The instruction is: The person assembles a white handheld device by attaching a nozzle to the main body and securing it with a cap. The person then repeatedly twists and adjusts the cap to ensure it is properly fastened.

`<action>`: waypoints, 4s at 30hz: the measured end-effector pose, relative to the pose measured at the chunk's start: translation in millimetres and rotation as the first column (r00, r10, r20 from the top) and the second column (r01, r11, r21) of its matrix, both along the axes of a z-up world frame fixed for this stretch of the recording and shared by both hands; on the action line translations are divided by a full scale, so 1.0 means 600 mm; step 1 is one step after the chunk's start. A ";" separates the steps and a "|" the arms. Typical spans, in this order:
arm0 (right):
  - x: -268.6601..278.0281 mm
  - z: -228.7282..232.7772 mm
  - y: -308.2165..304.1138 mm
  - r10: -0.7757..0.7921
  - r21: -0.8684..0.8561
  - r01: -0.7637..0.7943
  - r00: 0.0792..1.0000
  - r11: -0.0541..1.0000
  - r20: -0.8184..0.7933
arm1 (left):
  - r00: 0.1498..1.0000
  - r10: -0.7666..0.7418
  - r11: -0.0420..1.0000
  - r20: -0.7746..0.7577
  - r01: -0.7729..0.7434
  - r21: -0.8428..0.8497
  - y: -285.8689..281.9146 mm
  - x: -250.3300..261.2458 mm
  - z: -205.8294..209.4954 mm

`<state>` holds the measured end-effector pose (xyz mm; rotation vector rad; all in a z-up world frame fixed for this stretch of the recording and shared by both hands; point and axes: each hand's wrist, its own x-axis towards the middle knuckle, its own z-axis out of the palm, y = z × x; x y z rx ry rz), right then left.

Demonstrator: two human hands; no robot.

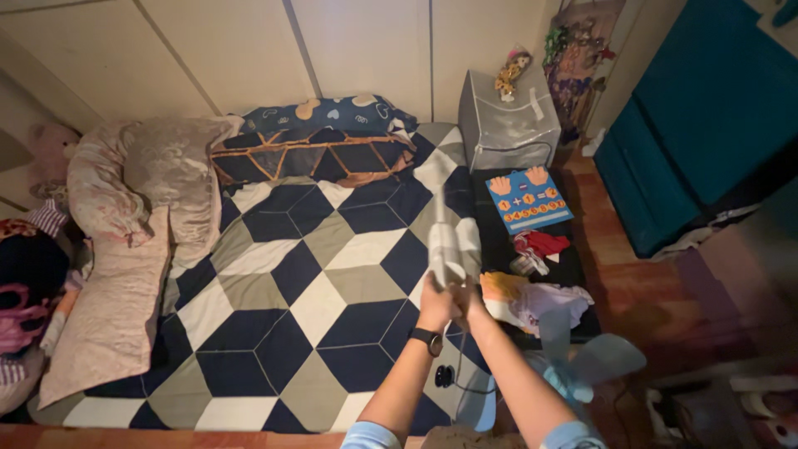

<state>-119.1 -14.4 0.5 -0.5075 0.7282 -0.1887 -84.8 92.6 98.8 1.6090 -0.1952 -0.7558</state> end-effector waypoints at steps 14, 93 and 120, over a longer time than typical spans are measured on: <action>-0.133 0.256 0.282 -0.034 -0.067 0.032 0.999 0.997 -0.031 | 0.988 0.054 0.981 0.143 -0.026 -0.192 0.246 -0.114 0.187; 0.016 0.136 -0.283 0.199 -0.466 -0.066 0.950 0.882 0.242 | 0.973 -0.072 0.874 -0.217 -0.043 -0.484 -0.267 0.117 0.040; 0.005 0.110 -0.283 0.216 -0.463 -0.151 0.972 0.873 0.090 | 0.969 0.007 0.912 -0.246 -0.107 -0.396 -0.282 0.112 -0.046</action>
